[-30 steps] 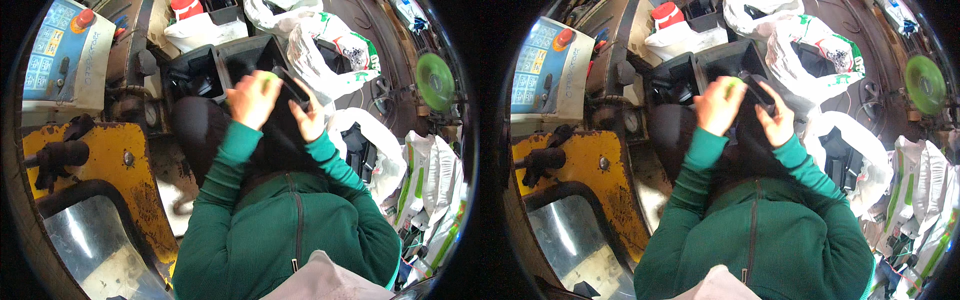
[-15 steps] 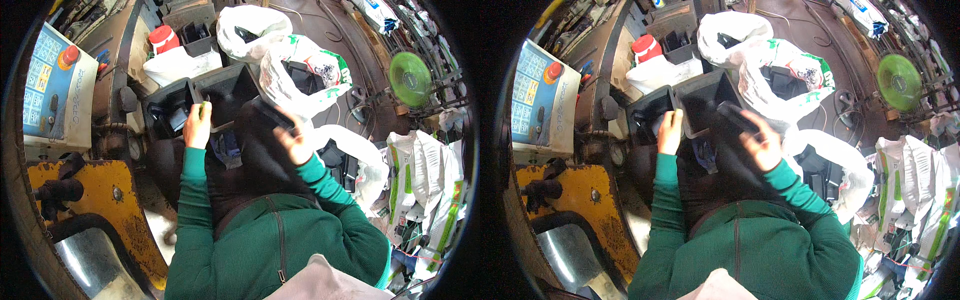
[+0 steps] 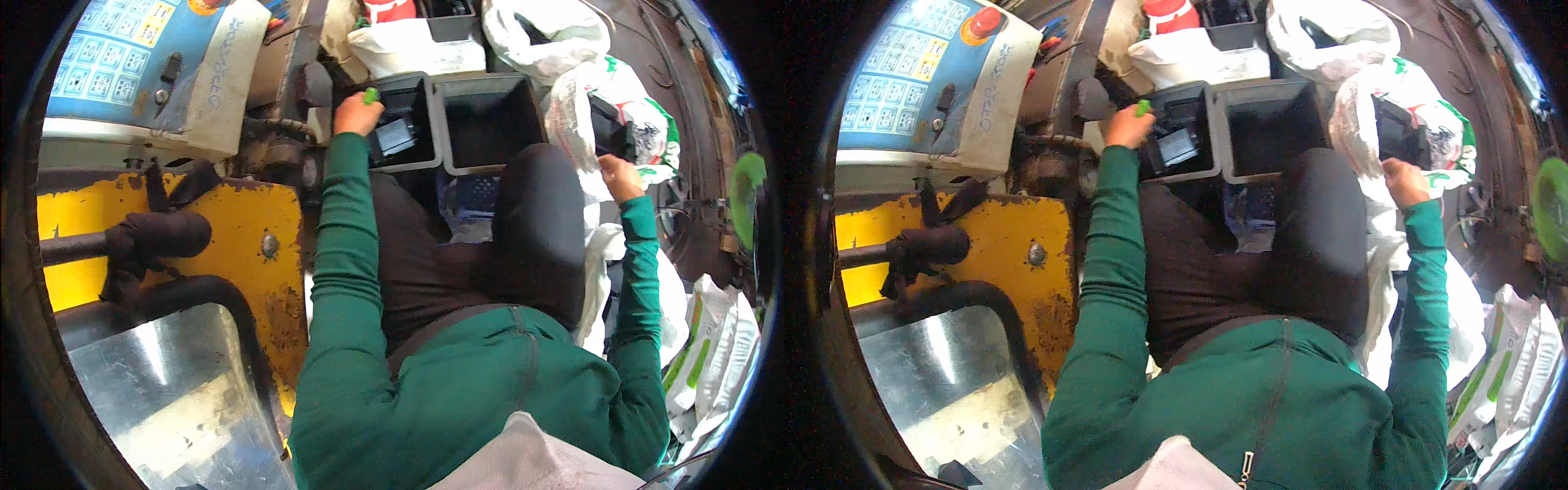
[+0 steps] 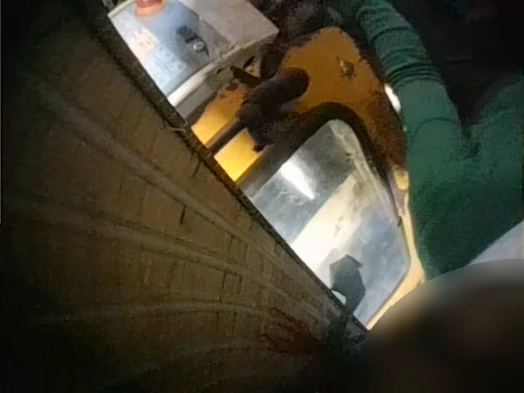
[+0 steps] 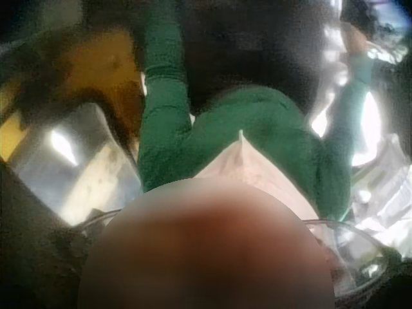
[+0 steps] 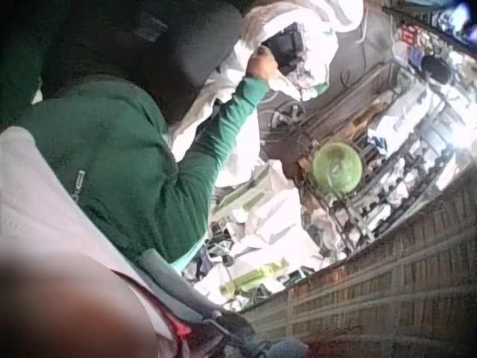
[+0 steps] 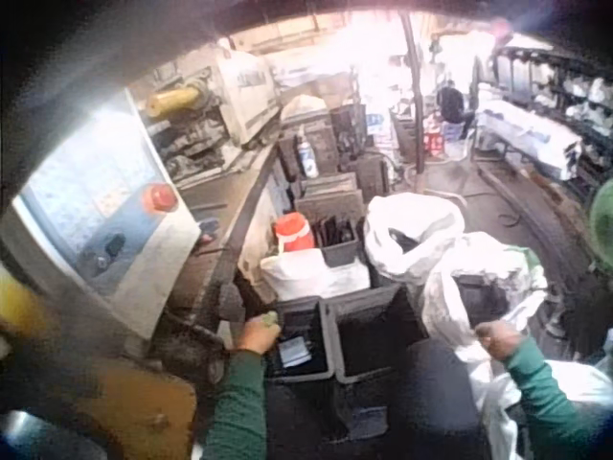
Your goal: The person repeatedly picks up black plastic parts from a bin, wipes them with a green tool, and places them into a white sack. The person continues this cycle throughout the clip.
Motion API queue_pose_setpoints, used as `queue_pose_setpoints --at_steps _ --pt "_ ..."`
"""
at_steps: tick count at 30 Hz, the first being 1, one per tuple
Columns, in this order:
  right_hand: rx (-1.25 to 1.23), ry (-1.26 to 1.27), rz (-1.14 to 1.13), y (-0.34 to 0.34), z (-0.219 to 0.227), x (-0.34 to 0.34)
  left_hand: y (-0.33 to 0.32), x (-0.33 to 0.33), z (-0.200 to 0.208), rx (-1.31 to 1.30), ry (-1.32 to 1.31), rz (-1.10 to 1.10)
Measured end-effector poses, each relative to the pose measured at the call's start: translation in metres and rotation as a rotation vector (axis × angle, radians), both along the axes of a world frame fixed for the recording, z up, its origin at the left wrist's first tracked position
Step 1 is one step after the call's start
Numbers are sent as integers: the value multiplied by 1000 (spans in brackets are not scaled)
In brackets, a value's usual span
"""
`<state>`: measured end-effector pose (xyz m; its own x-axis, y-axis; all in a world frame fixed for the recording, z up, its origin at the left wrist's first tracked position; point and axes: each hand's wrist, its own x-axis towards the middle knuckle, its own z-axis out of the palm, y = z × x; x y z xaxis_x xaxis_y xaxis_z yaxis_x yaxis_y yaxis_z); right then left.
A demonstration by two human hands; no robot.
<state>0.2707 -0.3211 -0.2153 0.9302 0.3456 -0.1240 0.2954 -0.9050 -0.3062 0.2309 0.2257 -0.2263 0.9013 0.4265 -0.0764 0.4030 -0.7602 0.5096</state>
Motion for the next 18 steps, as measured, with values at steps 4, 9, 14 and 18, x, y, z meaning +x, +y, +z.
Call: queue_pose_setpoints --at_steps 4,9,14,18 --pt "717 129 200 101 64 -10 -9 16 -38 220 470 116" --pt "929 643 400 215 45 -22 -16 22 -99 460 544 -11" --pt "395 302 436 235 -26 -33 -24 34 -125 524 673 68" --pt "305 334 462 234 -18 -33 -25 47 -131 503 709 72"
